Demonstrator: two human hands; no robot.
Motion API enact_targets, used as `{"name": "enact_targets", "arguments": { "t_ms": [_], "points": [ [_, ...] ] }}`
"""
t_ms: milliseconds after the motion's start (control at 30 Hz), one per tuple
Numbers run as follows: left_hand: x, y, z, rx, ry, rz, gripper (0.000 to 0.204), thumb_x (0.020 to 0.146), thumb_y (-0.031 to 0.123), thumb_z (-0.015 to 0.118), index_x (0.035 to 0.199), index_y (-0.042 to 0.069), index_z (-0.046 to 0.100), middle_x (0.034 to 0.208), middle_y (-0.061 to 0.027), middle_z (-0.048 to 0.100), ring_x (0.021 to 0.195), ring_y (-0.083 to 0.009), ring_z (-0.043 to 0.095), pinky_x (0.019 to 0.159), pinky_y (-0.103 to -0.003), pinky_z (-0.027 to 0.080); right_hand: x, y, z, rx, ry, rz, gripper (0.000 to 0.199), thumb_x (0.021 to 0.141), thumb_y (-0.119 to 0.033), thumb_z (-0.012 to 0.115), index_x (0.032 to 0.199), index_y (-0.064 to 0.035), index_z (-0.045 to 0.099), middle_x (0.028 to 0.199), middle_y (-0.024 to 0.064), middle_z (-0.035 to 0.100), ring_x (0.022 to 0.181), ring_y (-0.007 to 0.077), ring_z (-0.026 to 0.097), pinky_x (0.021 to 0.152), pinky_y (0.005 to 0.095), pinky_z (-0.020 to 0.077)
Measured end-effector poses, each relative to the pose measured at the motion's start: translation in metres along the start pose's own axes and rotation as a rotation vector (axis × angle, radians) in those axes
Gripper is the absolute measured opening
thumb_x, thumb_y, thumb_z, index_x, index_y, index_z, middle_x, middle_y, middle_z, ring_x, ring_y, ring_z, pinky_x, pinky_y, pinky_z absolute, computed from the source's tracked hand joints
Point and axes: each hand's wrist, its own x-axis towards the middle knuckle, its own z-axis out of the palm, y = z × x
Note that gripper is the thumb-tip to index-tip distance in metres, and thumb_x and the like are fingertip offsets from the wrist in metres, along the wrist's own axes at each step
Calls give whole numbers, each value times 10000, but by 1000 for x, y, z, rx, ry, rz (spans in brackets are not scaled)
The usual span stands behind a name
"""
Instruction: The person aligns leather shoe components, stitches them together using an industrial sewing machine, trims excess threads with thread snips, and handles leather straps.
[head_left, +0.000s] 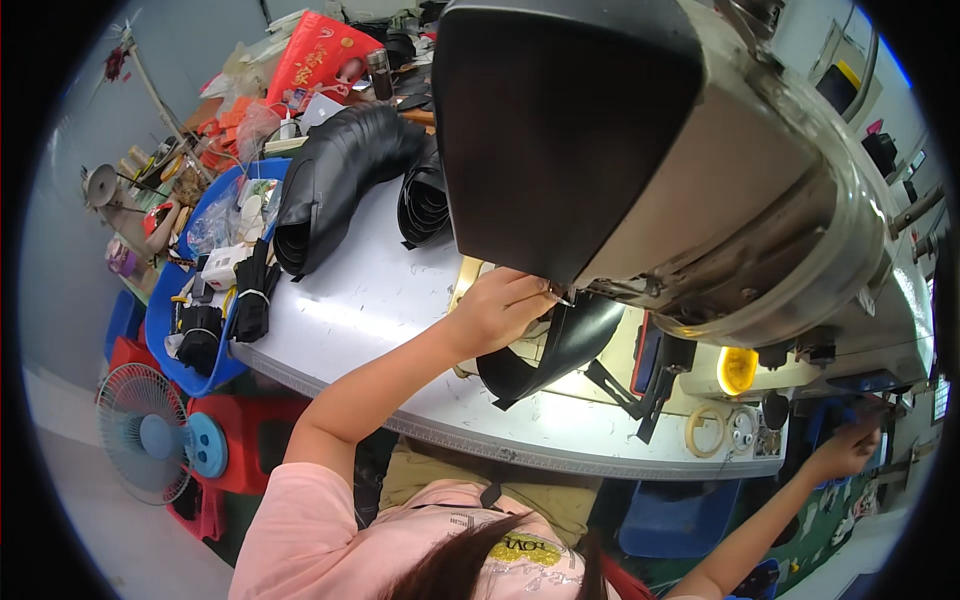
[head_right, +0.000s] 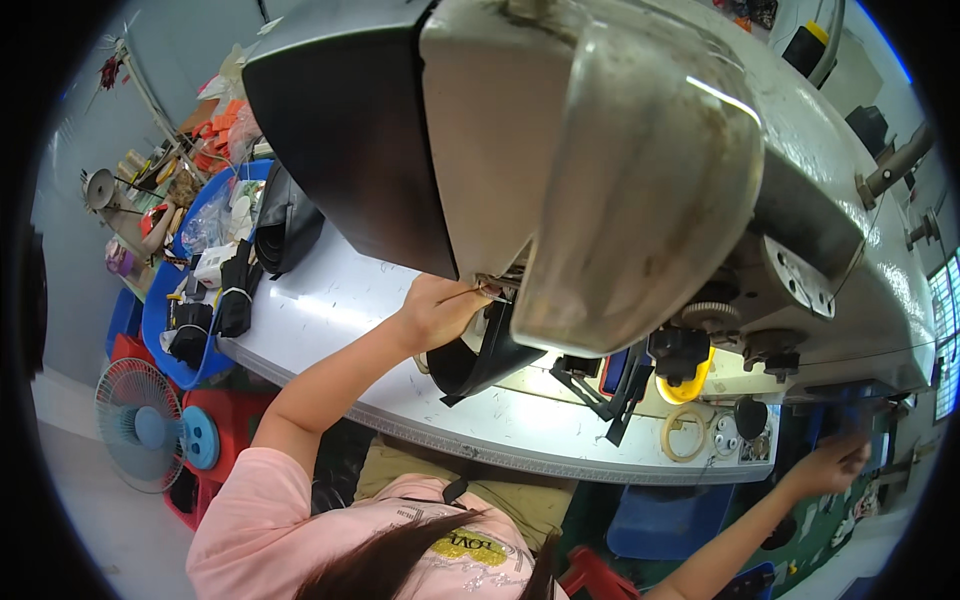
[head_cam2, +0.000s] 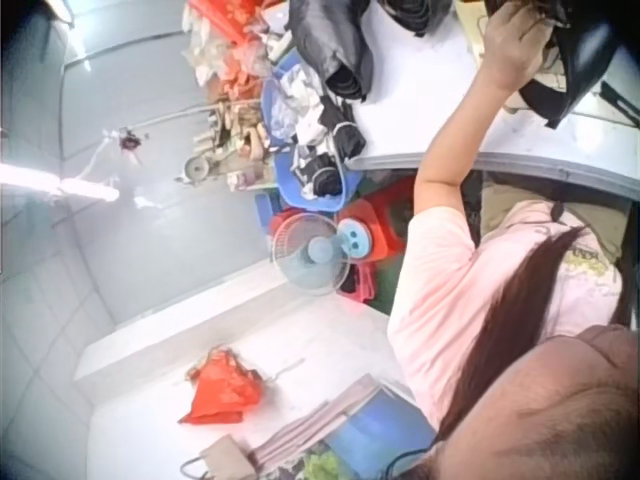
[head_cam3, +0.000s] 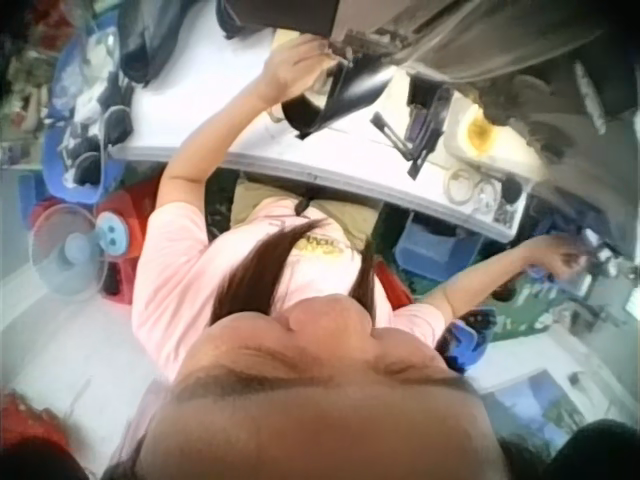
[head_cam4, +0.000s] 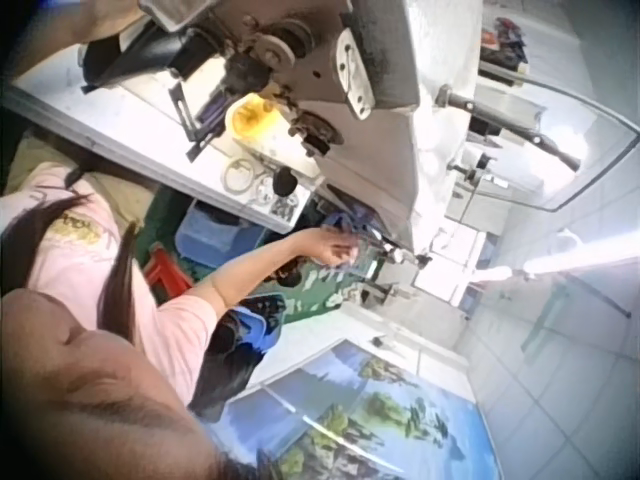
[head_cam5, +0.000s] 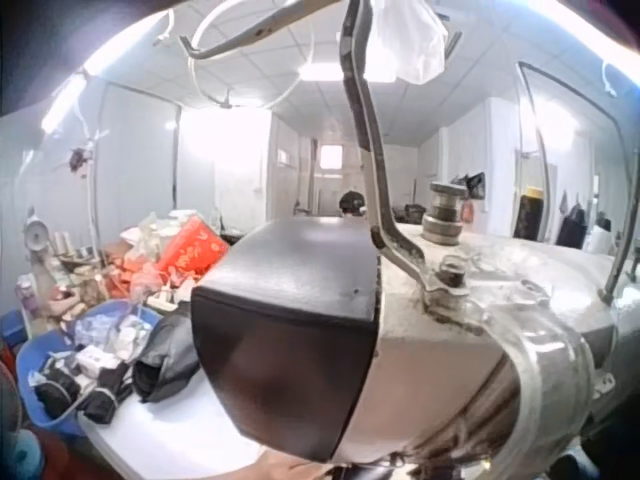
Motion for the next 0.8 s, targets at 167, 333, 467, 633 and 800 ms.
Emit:
{"name": "enact_targets", "arguments": {
  "t_ms": [167, 333, 467, 633, 800],
  "points": [
    [-1, 12, -10, 125, 7, 0, 148, 601, -19, 624, 743, 12, 598, 846, -71, 597, 734, -232, 554, 647, -316, 467, -101, -69, 8, 267, -430, -349, 186, 887, -136, 472, 865, 14, 581, 666, 44, 517, 587, 109, 475, 579, 242, 403],
    [-20, 30, -61, -61, -69, -469, 195, 648, -71, 580, 829, -4, 609, 784, -90, 617, 676, -199, 585, 594, -257, 469, -171, -151, 24, 692, -1034, -8, 248, 851, -192, 523, 1005, 2, 503, 740, 62, 507, 652, 127, 488, 629, 281, 410],
    [-54, 31, -101, -720, -248, -963, 104, 752, 16, 574, 854, 14, 594, 806, -70, 615, 737, -128, 593, 652, -238, 474, -219, -192, 34, 787, -1150, -165, 238, 722, -67, 628, 916, -6, 505, 761, 104, 504, 621, 175, 523, 519, 288, 417],
    [-26, 62, -100, -706, -62, -1638, 234, 695, 74, 643, 913, 12, 588, 841, -87, 601, 769, -194, 585, 701, -304, 468, -244, -241, 49, 780, -1064, -327, 306, 595, -72, 745, 801, -21, 524, 744, 107, 501, 510, 247, 516, 416, 296, 408],
    [-40, 57, -96, -15, -346, -536, 273, 765, 110, 569, 1020, 12, 564, 914, -127, 597, 847, -265, 581, 760, -350, 455, -251, -257, 56, 759, -944, -409, 282, 589, -72, 750, 722, -28, 505, 703, 95, 496, 495, 231, 506, 401, 298, 396]
  ]
}}
